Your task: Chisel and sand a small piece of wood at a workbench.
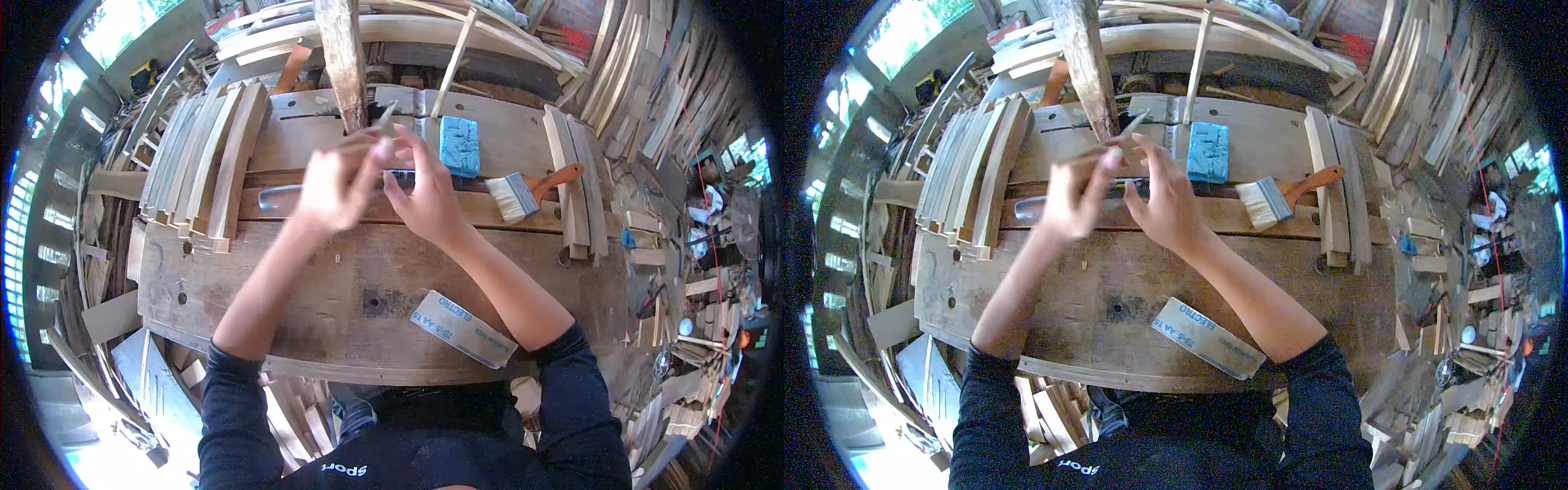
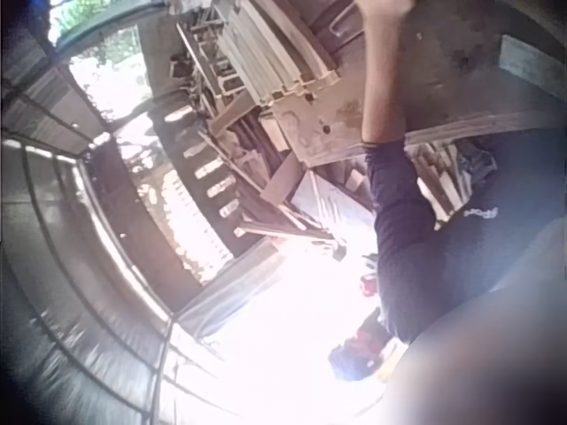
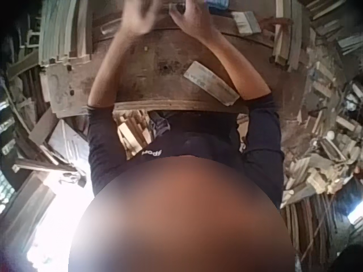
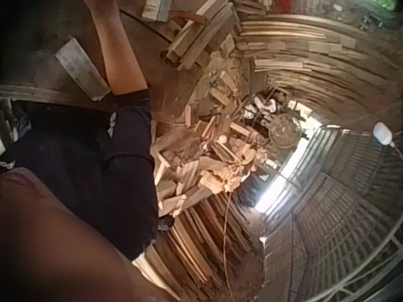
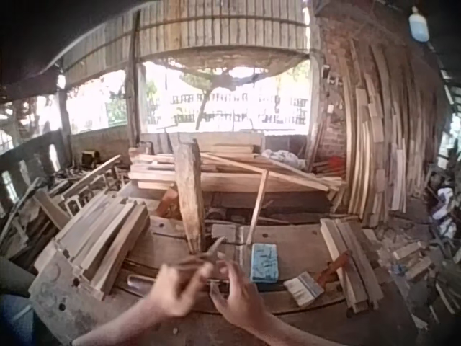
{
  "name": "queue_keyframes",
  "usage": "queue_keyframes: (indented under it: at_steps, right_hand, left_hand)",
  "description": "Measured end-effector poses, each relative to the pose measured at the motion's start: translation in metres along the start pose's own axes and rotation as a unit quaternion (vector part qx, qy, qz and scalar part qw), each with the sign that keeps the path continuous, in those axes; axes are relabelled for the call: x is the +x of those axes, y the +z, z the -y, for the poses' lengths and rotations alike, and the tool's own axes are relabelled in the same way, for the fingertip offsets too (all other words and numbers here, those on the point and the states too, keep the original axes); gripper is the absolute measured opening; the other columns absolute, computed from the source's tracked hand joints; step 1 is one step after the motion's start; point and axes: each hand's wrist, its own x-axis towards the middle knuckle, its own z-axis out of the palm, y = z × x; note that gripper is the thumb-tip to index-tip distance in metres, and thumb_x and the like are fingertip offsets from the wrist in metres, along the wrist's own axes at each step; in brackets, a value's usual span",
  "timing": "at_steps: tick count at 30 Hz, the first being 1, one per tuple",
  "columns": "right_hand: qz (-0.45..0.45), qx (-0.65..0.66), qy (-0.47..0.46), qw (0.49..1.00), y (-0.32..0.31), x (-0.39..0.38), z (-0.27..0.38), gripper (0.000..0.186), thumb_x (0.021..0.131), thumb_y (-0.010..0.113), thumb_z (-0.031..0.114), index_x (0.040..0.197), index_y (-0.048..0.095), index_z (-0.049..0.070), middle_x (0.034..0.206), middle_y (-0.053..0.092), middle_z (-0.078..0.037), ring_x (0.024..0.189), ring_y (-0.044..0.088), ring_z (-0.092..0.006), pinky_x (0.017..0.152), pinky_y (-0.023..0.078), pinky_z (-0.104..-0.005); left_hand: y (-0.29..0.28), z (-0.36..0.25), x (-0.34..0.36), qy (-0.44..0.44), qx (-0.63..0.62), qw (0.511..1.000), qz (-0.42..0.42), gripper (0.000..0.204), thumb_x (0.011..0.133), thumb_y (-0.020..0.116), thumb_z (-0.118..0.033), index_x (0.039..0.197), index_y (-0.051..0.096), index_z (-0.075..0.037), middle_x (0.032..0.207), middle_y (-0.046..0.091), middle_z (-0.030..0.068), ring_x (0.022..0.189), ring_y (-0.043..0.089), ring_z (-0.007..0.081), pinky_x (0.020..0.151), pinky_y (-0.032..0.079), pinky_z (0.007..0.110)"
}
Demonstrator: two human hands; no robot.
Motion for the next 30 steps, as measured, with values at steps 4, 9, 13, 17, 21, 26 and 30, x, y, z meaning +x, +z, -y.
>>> queue_keyframes:
  at_steps: [4, 9, 13, 17, 21, 26, 30]
  right_hand:
    - [0.040, 0.008, -0.052, 0.998, -0.005, 0.005, -0.004, 0.059, 0.078, 0.058, 0.007, 0.135, 0.044, 0.002, 0.103, 0.057, -0.023, 0.093, 0.058, -0.0406, 0.084, 0.048, -0.0443]
    - [0.043, -0.030, -0.031, 0.998, -0.014, 0.013, -0.018, 0.044, 0.079, 0.062, 0.018, 0.119, 0.058, 0.001, 0.097, 0.062, -0.018, 0.086, 0.061, -0.0307, 0.076, 0.050, -0.0370]
    - [-0.022, -0.024, -0.002, 0.999, -0.022, 0.011, -0.023, 0.027, 0.088, 0.062, 0.014, 0.113, 0.060, 0.002, 0.087, 0.066, -0.013, 0.084, 0.065, -0.0226, 0.072, 0.050, -0.0332]
    - [-0.190, -0.054, -0.031, 0.980, -0.049, 0.039, -0.026, 0.009, 0.092, 0.062, 0.010, 0.092, 0.065, 0.001, 0.065, 0.063, -0.007, 0.057, 0.057, -0.0078, 0.050, 0.044, -0.0265]
    - [-0.054, 0.145, 0.066, 0.986, -0.105, 0.063, 0.003, 0.015, 0.091, 0.052, 0.005, 0.089, 0.066, 0.000, 0.069, 0.061, -0.003, 0.059, 0.053, -0.0058, 0.053, 0.042, -0.0205]
    - [0.082, 0.172, 0.088, 0.978, -0.148, 0.067, 0.039, 0.027, 0.084, 0.046, 0.015, 0.085, 0.062, -0.006, 0.073, 0.059, -0.008, 0.062, 0.053, -0.0108, 0.056, 0.041, -0.0208]
    - [0.121, 0.206, 0.062, 0.969, -0.142, 0.066, 0.052, 0.027, 0.083, 0.045, 0.017, 0.084, 0.060, -0.005, 0.073, 0.059, -0.009, 0.063, 0.053, -0.0105, 0.055, 0.038, -0.0216]
  left_hand:
    - [0.045, -0.005, -0.021, 0.108, 0.090, 0.989, -0.039, 0.032, 0.093, 0.055, -0.024, 0.084, 0.063, 0.006, 0.103, 0.059, 0.0253, 0.102, 0.058, 0.0399, 0.088, 0.048, 0.045]
    - [0.058, -0.013, -0.021, 0.092, 0.138, 0.986, -0.036, 0.033, 0.095, 0.052, -0.027, 0.100, 0.053, 0.006, 0.111, 0.050, 0.0284, 0.105, 0.050, 0.0431, 0.090, 0.042, 0.051]
    - [0.056, -0.025, -0.026, 0.106, 0.004, 0.994, -0.020, 0.038, 0.096, 0.051, -0.024, 0.119, 0.039, 0.004, 0.137, 0.029, 0.0339, 0.128, 0.034, 0.0531, 0.107, 0.032, 0.053]
    - [0.034, -0.007, -0.024, 0.097, 0.090, 0.986, -0.104, 0.030, 0.092, 0.057, -0.017, 0.112, 0.046, 0.003, 0.122, 0.044, 0.0270, 0.113, 0.047, 0.0427, 0.098, 0.040, 0.047]
    - [0.013, 0.017, -0.025, 0.018, 0.089, 0.985, -0.147, 0.025, 0.094, 0.056, -0.015, 0.110, 0.048, 0.003, 0.101, 0.051, 0.0183, 0.092, 0.054, 0.0336, 0.083, 0.044, 0.042]
    - [0.009, 0.015, -0.018, 0.005, 0.084, 0.989, -0.125, 0.035, 0.093, 0.060, -0.016, 0.121, 0.047, 0.001, 0.101, 0.050, 0.0177, 0.089, 0.055, 0.0300, 0.078, 0.047, 0.040]
    - [-0.003, 0.003, -0.019, 0.046, 0.066, 0.994, -0.070, 0.035, 0.090, 0.063, -0.015, 0.121, 0.052, -0.002, 0.097, 0.054, 0.0157, 0.085, 0.058, 0.0286, 0.074, 0.050, 0.038]
